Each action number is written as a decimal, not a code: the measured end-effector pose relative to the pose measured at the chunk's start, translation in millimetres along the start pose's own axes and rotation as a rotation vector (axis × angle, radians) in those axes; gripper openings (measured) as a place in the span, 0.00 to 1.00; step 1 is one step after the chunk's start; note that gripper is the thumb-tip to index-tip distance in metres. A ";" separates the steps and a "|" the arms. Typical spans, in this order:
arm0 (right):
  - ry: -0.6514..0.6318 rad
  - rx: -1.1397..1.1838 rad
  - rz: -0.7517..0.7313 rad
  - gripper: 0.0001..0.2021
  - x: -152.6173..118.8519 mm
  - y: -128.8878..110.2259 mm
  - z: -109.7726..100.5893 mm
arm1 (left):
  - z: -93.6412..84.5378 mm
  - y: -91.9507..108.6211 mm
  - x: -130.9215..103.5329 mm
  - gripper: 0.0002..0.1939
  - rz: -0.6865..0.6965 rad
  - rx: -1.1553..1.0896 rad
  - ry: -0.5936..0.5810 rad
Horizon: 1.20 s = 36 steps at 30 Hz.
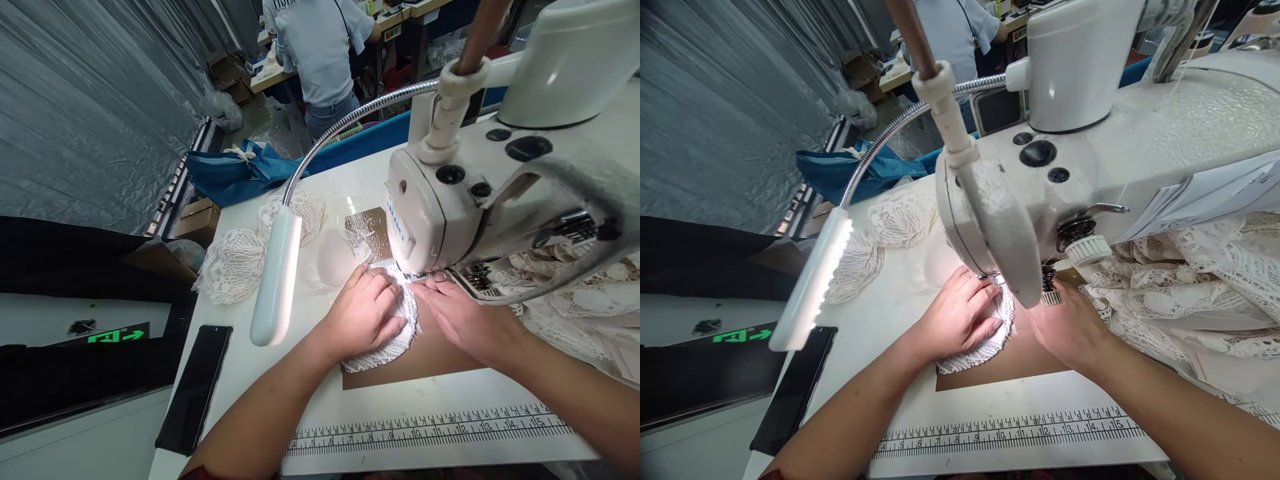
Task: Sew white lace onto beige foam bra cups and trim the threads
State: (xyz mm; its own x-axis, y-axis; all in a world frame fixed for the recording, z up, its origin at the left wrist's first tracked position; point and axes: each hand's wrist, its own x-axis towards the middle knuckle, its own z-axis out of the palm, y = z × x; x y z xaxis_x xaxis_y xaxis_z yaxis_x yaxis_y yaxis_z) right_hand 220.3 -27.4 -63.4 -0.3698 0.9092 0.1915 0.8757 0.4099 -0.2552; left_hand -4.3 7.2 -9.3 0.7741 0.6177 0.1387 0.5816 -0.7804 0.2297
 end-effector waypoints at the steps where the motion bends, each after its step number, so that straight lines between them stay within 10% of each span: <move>1: 0.012 -0.006 0.010 0.20 -1.1 0.5 1.4 | -0.1 0.1 0.3 0.23 -0.005 0.010 0.002; 10: 0.146 -0.070 -0.207 0.26 -4.1 2.4 -2.9 | 4.4 2.5 -0.7 0.21 0.123 0.080 0.064; 36: 0.062 -0.012 -0.045 0.21 -0.8 1.5 -4.6 | 8.3 -3.8 0.7 0.19 0.070 0.097 -0.008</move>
State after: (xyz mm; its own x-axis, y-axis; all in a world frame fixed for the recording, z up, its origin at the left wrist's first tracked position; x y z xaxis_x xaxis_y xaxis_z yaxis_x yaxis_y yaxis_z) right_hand 223.3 -27.8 -59.6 -0.3892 0.8834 0.2611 0.8625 0.4490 -0.2334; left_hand -3.8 9.8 -18.1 0.8153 0.5609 0.1438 0.5472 -0.8275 0.1257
